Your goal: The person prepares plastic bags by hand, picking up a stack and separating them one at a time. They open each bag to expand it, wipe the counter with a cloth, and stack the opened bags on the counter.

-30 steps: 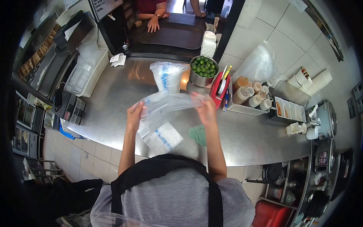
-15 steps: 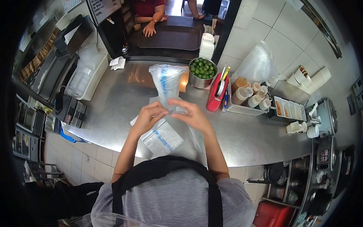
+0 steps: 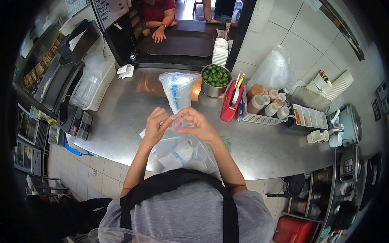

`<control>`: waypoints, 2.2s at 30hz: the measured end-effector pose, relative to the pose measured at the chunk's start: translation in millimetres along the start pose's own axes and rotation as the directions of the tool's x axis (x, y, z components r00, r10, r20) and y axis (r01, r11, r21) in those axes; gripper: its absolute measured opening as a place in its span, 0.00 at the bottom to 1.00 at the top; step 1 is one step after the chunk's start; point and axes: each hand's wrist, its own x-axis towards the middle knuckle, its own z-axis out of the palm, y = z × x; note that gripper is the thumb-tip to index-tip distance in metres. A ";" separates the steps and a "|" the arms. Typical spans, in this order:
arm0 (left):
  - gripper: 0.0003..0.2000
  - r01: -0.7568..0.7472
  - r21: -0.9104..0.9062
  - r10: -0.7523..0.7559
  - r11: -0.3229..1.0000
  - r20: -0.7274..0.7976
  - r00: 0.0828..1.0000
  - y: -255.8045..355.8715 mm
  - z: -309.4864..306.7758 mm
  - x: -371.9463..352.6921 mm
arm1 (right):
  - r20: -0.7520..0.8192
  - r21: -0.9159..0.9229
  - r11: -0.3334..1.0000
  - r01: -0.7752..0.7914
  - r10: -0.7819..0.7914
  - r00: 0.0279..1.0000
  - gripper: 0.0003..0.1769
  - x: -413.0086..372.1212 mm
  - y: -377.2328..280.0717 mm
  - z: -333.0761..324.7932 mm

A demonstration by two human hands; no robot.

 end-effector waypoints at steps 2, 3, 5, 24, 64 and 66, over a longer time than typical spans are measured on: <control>0.11 0.193 -0.341 -0.192 0.920 0.037 0.981 0.8 5.4 -2.3 | 0.217 -0.081 0.977 -0.199 0.212 0.953 0.14 -3.8 2.0 -10.6; 0.12 0.281 -0.494 -0.278 0.823 0.080 0.957 1.3 6.6 -4.0 | 0.314 -0.138 0.948 -0.288 0.317 0.895 0.13 -5.8 3.7 -17.5; 0.12 0.418 -0.881 -0.360 0.221 0.325 0.874 2.3 1.9 -6.5 | 0.406 -0.202 0.940 -0.277 0.337 0.849 0.07 -9.2 6.2 -28.6; 0.03 0.234 -0.518 -0.248 0.823 0.043 0.968 -95.2 13.2 101.0 | -0.325 -0.238 0.924 0.300 -0.367 0.872 0.05 111.3 5.0 -77.8; 0.09 0.380 -0.693 -0.348 0.613 0.195 0.917 -31.1 111.9 1.3 | -0.546 -0.218 0.672 0.708 -0.685 0.482 0.22 12.1 -49.5 -66.8; 0.10 0.284 -0.751 -0.234 0.597 0.176 0.956 1.1 97.0 19.9 | -0.536 -0.185 0.680 0.709 -0.675 0.507 0.22 18.4 -45.3 -58.4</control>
